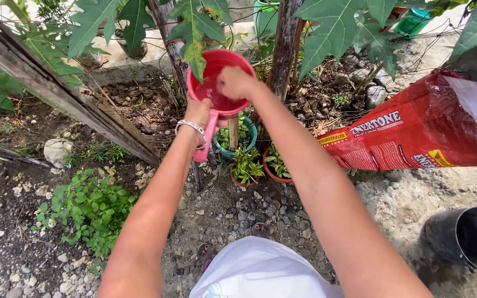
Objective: The person is watering different plants in the garden using a red mug and a blue bucket.
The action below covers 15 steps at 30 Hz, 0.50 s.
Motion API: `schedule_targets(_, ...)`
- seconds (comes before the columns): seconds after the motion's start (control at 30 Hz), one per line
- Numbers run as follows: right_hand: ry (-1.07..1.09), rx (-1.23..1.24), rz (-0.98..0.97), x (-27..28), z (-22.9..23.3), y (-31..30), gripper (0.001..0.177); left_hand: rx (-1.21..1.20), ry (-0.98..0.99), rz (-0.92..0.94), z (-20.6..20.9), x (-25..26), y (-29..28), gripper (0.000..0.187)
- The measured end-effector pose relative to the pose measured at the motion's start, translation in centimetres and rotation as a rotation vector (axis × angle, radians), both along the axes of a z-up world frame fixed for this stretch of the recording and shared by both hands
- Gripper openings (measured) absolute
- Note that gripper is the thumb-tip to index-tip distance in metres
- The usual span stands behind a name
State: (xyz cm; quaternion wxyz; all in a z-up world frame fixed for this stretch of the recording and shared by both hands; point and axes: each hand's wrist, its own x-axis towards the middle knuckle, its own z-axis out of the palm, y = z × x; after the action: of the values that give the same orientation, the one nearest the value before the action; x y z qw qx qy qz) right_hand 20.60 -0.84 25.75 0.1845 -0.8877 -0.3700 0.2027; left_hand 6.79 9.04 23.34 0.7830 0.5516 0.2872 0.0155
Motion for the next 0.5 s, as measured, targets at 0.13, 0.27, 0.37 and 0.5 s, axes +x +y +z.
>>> schedule_targets(0.13,-0.215,-0.102,-0.003,5.5,-13.5,0.2,0.034,0.119,-0.049,-0.042,-0.2,0.0,-2.8,0.064)
schedule_targets(0.27,0.523,0.227,-0.152,3.8,-13.6,-2.2,0.017,0.109,-0.016,-0.062,-3.2,0.3,-3.5,0.071)
schedule_targets(0.37,1.008,0.574,-0.232,2.8,-6.1,-4.5,0.017,0.051,0.036,-0.043,-5.0,0.2,-2.5,0.07)
schedule_targets(0.5,1.001,1.02,-0.269,3.7,1.1,-6.6,0.028,0.002,0.154,0.01,-6.7,-0.3,-1.1,0.07)
